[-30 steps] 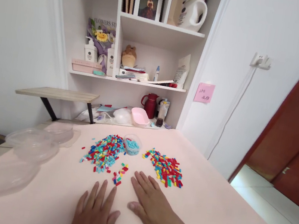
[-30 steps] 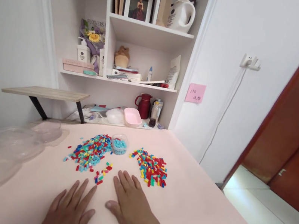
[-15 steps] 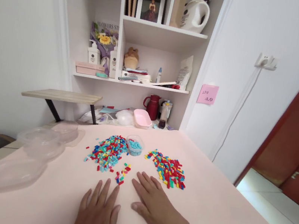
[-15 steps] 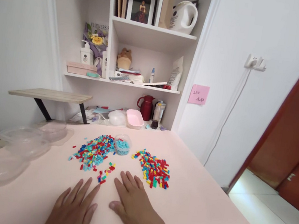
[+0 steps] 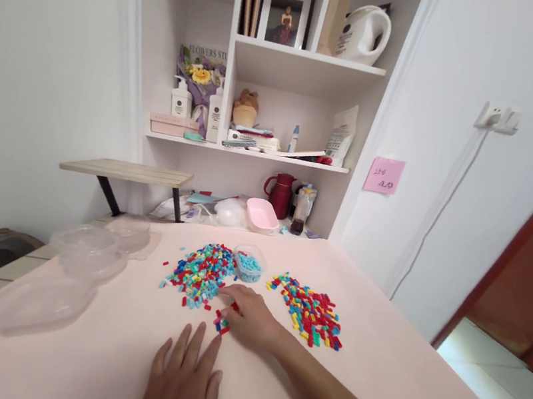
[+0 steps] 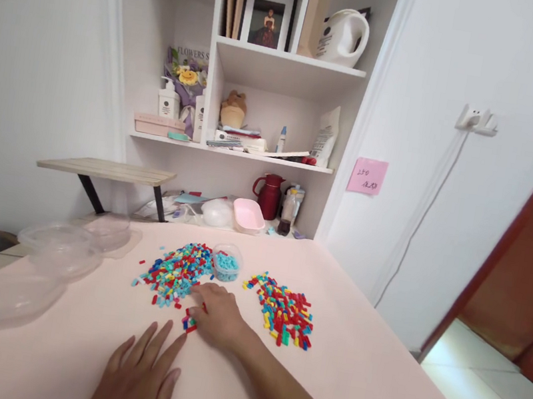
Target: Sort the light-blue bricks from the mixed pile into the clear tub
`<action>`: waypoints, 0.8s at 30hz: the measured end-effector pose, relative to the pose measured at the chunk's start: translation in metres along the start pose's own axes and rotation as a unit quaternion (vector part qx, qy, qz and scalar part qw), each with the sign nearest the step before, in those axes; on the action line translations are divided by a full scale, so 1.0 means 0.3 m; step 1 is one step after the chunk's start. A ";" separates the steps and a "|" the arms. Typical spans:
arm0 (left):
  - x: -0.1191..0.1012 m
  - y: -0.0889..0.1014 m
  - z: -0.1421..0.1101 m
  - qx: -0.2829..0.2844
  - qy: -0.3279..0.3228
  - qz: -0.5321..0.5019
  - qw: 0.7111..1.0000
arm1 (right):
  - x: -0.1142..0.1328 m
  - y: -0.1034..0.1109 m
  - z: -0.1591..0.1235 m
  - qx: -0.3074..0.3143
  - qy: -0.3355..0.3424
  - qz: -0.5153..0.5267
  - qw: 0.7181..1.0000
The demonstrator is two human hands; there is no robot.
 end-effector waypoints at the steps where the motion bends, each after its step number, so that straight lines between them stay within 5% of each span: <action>1: -0.002 0.001 0.000 -0.004 0.000 0.002 1.000 | 0.001 -0.018 0.017 -0.009 -0.005 0.001 1.000; 9: -0.004 -0.008 -0.008 0.032 0.035 -0.035 0.998 | 0.063 -0.073 0.101 -0.038 0.090 -0.029 0.995; 14: 0.000 -0.013 -0.013 0.006 0.018 -0.025 1.000 | 0.029 -0.087 0.074 -0.024 0.091 -0.062 0.994; 24: -0.020 0.002 -0.004 -0.011 0.024 -0.017 1.000 | -0.100 0.113 -0.035 0.045 0.014 -0.244 0.969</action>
Point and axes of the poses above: each hand's wrist, its own z-axis towards the middle knuckle, its own y-axis out of the back of the hand, x = y × z, the point moved 2 cm from there along z, towards the middle knuckle, and after that the axes turned 10 degrees about -z, right-handed, at the moved point
